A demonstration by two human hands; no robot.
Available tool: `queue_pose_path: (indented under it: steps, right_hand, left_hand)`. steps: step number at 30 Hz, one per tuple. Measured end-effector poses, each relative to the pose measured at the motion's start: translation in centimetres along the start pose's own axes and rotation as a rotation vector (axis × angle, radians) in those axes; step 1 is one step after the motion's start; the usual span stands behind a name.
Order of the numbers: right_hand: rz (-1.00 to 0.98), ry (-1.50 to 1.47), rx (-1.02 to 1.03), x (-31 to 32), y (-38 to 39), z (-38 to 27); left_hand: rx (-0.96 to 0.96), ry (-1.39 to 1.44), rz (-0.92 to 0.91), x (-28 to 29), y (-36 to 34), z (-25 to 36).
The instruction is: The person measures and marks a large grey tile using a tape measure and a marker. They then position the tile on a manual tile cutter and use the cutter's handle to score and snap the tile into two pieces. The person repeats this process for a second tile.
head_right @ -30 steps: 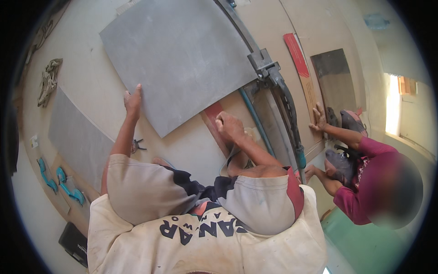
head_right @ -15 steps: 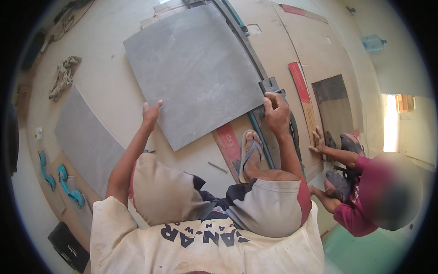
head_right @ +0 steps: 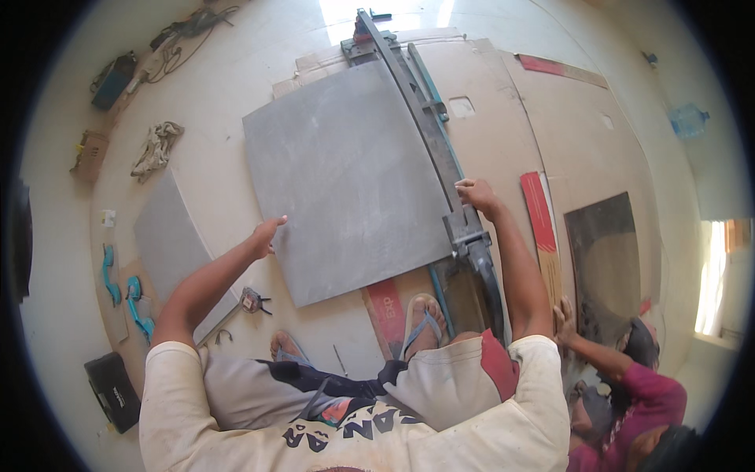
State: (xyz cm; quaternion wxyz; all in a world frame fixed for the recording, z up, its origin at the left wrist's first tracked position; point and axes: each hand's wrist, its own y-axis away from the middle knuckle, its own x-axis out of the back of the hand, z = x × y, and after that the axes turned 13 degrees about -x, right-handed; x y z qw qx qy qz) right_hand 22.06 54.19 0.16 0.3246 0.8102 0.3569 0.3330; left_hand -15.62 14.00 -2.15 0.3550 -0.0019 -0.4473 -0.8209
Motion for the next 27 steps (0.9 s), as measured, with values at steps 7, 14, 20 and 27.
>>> queue_pose_path:
  steps: [7,14,20,27]
  right_hand:
    - [0.139,0.436,0.212,-0.6,-3.2,-1.1]
    - [0.146,0.459,0.141,-0.3,-3.2,-1.6]
    - [0.165,0.401,0.185,-0.8,-4.3,-1.7]
    - [0.179,0.283,0.349,-1.7,-5.4,-4.0]
  left_hand:
    - [-0.122,-0.073,0.301,-2.5,0.1,-2.2]
    - [-0.2,-0.085,0.452,-3.9,0.7,-2.8]
    - [-0.211,-0.141,0.581,-5.0,0.0,-2.4]
    - [-0.228,-0.238,0.708,-5.6,-0.9,-2.7]
